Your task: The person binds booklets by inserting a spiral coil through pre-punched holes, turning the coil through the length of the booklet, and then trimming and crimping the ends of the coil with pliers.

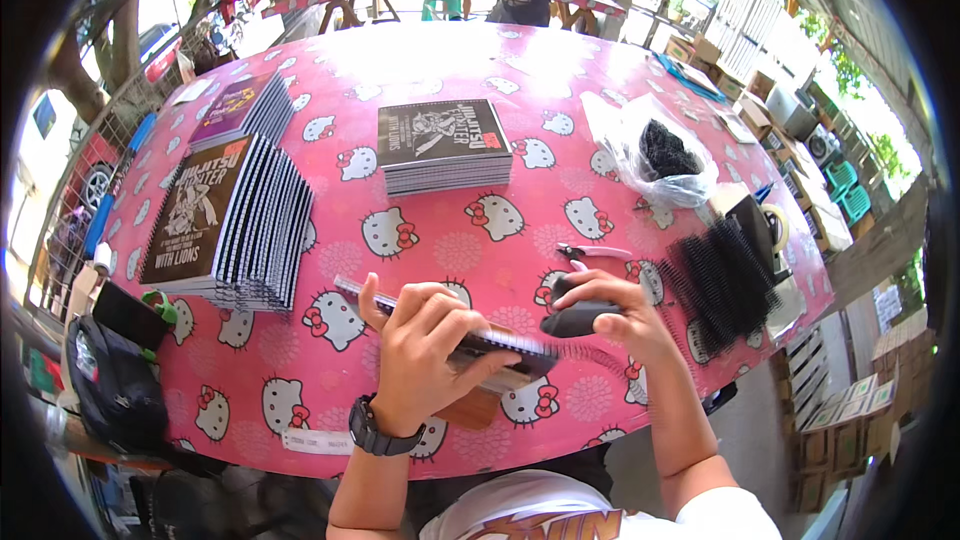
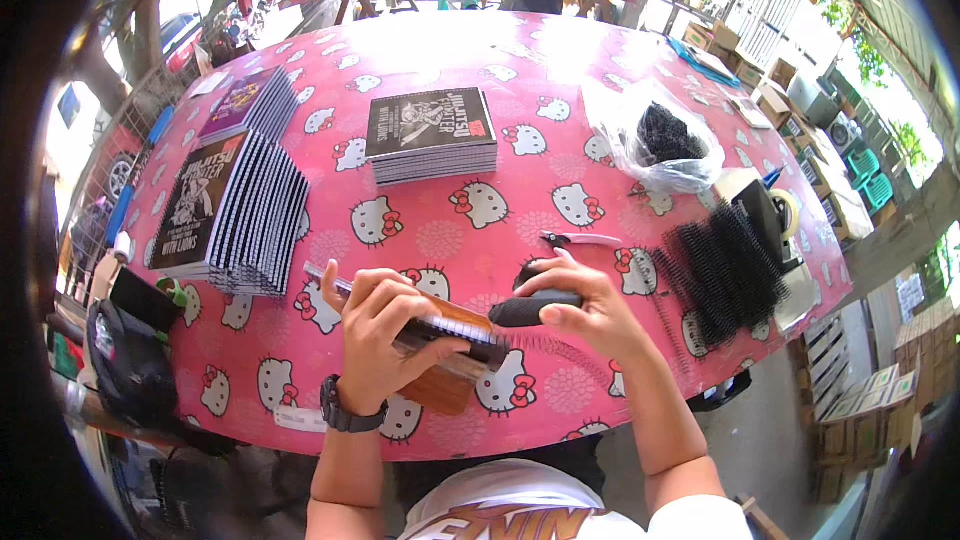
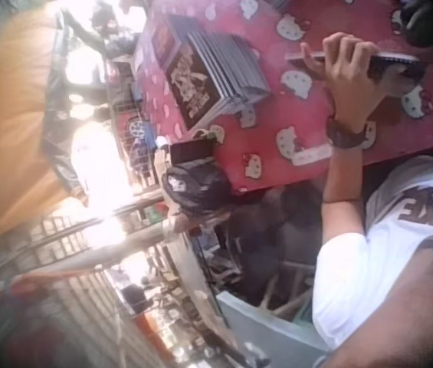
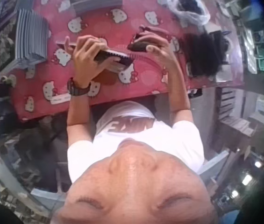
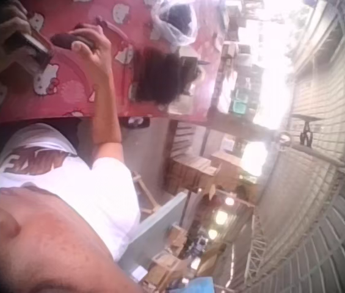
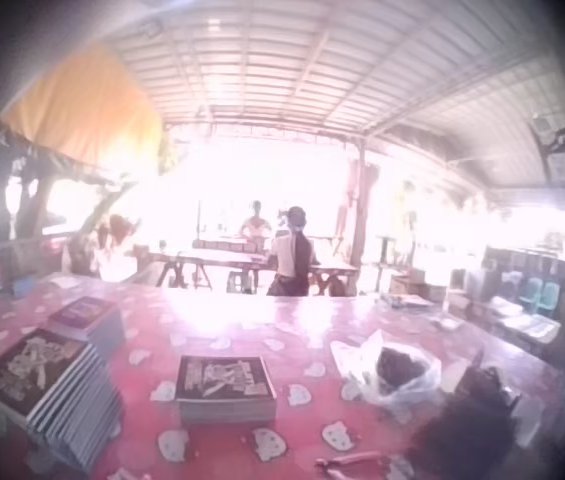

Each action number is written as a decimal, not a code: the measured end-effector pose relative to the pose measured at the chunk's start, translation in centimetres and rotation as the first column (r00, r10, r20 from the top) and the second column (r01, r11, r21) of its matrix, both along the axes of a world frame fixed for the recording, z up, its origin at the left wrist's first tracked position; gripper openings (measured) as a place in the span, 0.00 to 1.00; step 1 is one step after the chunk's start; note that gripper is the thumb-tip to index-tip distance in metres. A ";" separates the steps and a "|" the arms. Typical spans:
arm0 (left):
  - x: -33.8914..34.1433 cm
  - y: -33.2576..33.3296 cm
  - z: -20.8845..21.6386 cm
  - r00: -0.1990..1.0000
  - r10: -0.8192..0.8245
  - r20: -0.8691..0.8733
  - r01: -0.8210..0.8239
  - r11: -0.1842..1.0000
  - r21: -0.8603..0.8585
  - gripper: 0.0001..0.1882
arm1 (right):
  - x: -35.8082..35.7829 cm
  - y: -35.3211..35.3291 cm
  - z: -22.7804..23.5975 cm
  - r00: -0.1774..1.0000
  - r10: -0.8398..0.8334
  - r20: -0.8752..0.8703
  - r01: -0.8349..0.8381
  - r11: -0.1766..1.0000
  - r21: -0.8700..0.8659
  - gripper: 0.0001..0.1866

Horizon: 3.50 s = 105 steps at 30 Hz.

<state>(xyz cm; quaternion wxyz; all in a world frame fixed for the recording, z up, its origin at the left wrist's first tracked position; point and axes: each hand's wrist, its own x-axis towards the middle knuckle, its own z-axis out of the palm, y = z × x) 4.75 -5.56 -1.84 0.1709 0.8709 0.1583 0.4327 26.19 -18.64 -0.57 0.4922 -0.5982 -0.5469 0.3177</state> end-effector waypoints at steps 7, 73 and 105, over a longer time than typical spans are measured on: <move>-0.1 -0.2 -1.4 0.995 0.008 0.095 -0.011 1.000 0.028 0.18 | -0.7 1.0 -0.8 0.947 0.223 -0.232 -0.253 0.962 -0.105 0.40; -3.0 3.7 -4.3 0.715 0.131 0.687 0.553 0.495 -0.670 0.31 | -5.1 9.6 3.1 0.876 0.439 0.197 -0.450 0.893 0.012 0.28; -3.2 3.8 -5.2 0.689 0.226 0.689 0.540 0.475 -0.695 0.22 | -6.4 13.6 0.4 0.856 0.458 -0.240 -0.474 0.881 -0.010 0.27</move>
